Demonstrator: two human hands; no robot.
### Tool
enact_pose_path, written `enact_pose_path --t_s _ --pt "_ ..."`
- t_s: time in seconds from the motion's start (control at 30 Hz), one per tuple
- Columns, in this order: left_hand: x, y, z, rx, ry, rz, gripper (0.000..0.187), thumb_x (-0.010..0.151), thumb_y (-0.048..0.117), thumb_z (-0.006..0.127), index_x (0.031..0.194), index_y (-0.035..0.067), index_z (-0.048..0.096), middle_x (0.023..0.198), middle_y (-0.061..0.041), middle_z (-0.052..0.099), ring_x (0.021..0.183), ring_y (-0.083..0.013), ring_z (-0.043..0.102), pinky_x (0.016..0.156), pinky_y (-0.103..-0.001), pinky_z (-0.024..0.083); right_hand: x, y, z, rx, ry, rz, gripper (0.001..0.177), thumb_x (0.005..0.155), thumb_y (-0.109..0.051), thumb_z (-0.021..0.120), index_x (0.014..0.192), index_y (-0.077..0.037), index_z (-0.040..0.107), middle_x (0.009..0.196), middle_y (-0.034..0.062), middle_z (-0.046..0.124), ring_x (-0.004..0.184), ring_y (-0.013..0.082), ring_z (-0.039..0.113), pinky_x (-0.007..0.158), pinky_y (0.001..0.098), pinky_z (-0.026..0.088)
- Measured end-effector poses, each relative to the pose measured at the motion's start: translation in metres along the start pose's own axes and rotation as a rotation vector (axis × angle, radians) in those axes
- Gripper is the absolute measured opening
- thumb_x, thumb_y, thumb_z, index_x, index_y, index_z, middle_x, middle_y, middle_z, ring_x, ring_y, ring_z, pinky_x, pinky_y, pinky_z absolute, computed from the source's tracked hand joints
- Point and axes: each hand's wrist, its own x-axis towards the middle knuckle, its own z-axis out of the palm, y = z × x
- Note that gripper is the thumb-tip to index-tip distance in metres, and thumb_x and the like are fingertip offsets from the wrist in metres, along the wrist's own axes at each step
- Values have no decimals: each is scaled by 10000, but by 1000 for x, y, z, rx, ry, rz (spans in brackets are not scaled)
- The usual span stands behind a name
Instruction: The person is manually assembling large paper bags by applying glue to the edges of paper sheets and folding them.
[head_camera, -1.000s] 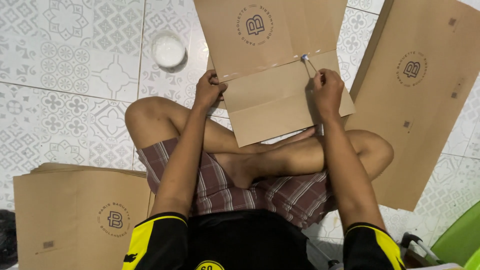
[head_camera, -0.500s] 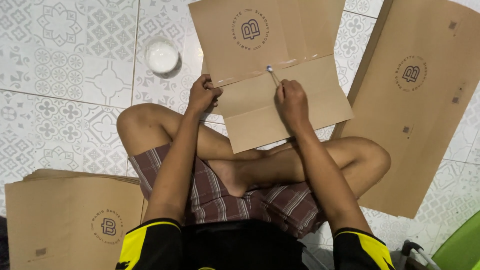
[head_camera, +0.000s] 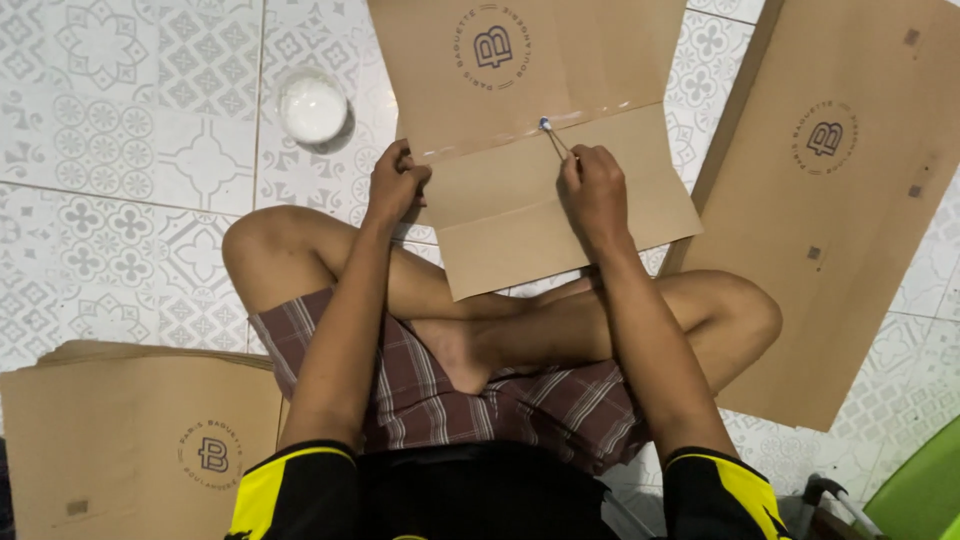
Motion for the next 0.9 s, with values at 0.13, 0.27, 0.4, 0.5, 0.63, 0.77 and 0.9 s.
enact_pose_path --t_s 0.13,0.27,0.4,0.5,0.63,0.77,0.9 --pt "-10 12 -2 74 12 26 525 873 137 672 1386 64 586 1094 -189 672 821 -294 720 639 -388 681 12 49 -6 10 89 53 165 1023 -69 595 1007 58 698 816 191 594 772 367 658 684 428 534" --pt "-14 18 -5 119 74 63 614 862 168 634 1464 77 549 1191 -223 681 1145 -375 660 995 -498 531 15 106 -12 -57 270 27 83 973 -14 651 962 49 703 792 210 603 765 395 668 675 432 547" --pt "-8 12 -7 143 141 32 652 817 219 625 1465 168 568 1243 -180 700 1239 -362 639 1068 -486 495 13 119 -12 -51 389 91 44 948 5 689 953 39 718 780 207 618 728 386 681 624 413 554" --pt "-5 10 -7 141 139 26 657 810 229 628 1462 174 574 1246 -184 701 1248 -360 637 1079 -482 486 8 126 -13 -45 420 96 30 947 3 705 939 26 721 762 196 615 711 371 688 606 393 553" --pt "-9 15 -7 141 138 30 652 809 227 622 1457 177 579 1252 -192 699 1260 -372 628 1087 -498 473 5 125 -12 -38 395 112 27 949 11 709 941 33 723 761 196 622 713 365 691 600 396 548" --pt "-6 7 -8 114 126 35 665 813 217 619 1474 182 555 1210 -166 725 1195 -340 674 1045 -480 498 0 116 -8 -72 328 86 44 958 8 696 950 45 719 765 202 621 714 376 690 602 404 561" --pt "-4 6 -9 73 107 51 691 823 191 604 1504 142 503 1182 -163 736 1113 -316 711 1000 -464 524 -1 98 -11 -62 309 44 54 976 -2 677 959 25 720 765 163 622 710 343 689 615 374 564"
